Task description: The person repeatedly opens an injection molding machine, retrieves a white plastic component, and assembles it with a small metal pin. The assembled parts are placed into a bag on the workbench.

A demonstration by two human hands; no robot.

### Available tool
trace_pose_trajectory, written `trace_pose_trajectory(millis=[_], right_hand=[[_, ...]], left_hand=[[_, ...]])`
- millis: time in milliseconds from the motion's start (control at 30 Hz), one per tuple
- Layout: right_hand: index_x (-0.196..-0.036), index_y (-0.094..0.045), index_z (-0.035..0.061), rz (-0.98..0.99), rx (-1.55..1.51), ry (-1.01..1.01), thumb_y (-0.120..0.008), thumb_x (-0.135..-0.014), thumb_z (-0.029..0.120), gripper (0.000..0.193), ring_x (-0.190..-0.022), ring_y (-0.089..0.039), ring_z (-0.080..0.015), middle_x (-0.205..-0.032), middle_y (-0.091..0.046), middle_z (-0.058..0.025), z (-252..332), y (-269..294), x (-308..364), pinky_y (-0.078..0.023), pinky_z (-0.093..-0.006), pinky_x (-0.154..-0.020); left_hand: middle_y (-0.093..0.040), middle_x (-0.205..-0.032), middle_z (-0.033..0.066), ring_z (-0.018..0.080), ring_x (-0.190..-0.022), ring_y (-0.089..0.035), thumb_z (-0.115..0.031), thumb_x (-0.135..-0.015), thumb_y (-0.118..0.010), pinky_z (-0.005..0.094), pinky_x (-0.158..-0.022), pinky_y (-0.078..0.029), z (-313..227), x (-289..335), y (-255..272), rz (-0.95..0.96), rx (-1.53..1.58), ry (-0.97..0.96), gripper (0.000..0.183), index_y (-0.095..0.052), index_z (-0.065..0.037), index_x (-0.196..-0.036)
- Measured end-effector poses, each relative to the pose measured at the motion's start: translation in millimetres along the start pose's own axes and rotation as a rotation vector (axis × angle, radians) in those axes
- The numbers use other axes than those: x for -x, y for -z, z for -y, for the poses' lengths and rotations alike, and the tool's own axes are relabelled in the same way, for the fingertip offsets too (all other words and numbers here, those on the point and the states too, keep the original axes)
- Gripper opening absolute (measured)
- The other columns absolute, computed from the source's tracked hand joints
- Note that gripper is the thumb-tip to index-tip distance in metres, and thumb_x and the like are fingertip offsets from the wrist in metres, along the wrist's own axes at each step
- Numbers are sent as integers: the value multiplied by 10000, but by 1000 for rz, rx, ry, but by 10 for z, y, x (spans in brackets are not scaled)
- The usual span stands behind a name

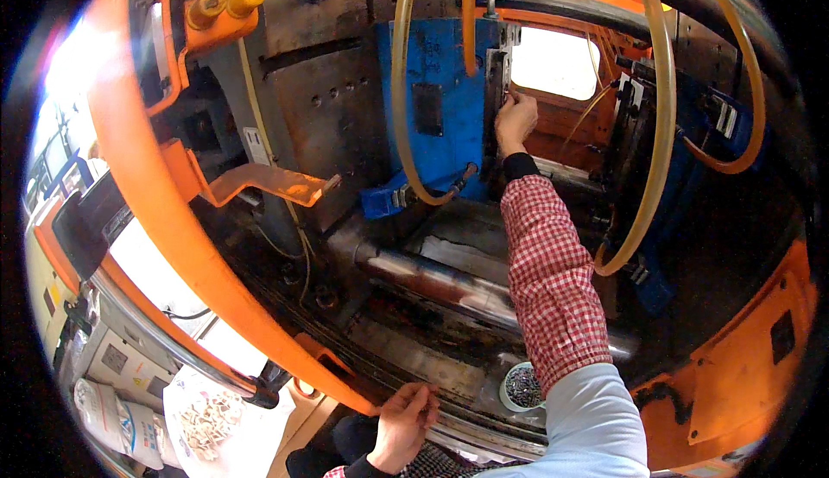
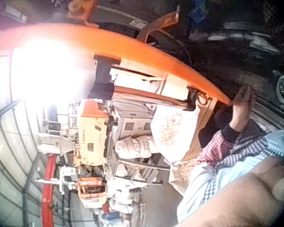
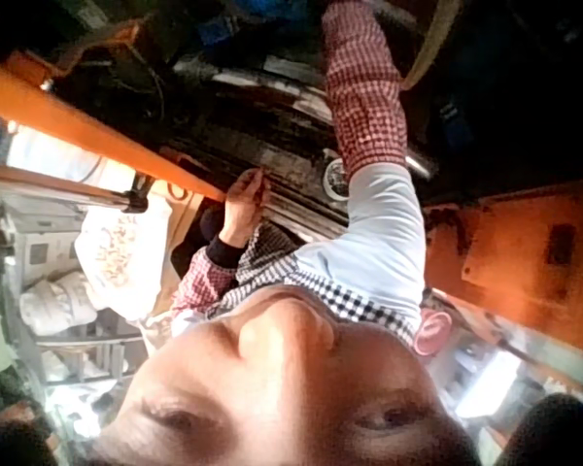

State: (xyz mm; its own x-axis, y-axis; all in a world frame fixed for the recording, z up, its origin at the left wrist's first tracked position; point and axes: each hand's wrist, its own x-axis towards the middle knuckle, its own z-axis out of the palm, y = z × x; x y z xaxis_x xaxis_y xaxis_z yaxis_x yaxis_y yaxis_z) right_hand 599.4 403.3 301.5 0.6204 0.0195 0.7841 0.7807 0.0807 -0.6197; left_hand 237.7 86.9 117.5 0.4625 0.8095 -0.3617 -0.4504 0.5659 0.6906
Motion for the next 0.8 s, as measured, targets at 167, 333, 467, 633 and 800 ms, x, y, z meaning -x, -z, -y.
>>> trace_pose_trajectory(millis=[167, 333, 467, 633, 800], right_hand=[[-1005, -650, 8, 74, 105, 118, -545, -749, 20, 277, -963, -534, -340, -990, -567, -185, -37, 30, 46, -428, -404, -838], [-1061, -620, -9, 160, 63, 77, -550, -669, -17, 399, -1040, -461, -365, -1081, -509, -218, -49, -17, 79, -376, -418, -909], [-1114, -586, -18, 227, -116, -32, -528, -671, -8, 447, -1066, -437, -375, -1117, -490, -226, -34, -23, 129, -353, -416, -944], [-1078, -640, 36, 238, -43, 32, -475, -679, -48, 440, -1043, -492, -371, -1112, -540, -223, -157, 86, -43, -383, -430, -923], [-1011, -613, -41, 160, -25, 87, -529, -751, 27, 282, -1018, -521, -374, -1059, -571, -231, 215, 653, 141, -409, -422, -883]], left_hand=[[-593, -869, 127, 195, -709, -564, -72, -935, -444, 279, -690, -480, 61, 118, 34, 73, -600, -560, 176, -505, 50, -1045], [-506, -1114, 236, 347, -1010, -526, -153, -917, -463, 387, -863, -443, 48, 290, 83, 110, -208, -170, 318, -442, 63, -1149], [-601, -1018, 160, 282, -952, -597, -33, -920, -429, 332, -818, -501, 4, 328, 198, 283, -890, -370, 191, -478, 53, -1082], [-629, -836, 141, 221, -702, -614, -124, -956, -418, 319, -649, -520, -72, 442, -37, 191, -260, -67, 219, -486, 61, -1053], [-623, -732, 93, 151, -616, -603, -147, -950, -463, 264, -582, -508, -152, 348, -73, 125, -680, -265, 235, -574, 60, -966]])
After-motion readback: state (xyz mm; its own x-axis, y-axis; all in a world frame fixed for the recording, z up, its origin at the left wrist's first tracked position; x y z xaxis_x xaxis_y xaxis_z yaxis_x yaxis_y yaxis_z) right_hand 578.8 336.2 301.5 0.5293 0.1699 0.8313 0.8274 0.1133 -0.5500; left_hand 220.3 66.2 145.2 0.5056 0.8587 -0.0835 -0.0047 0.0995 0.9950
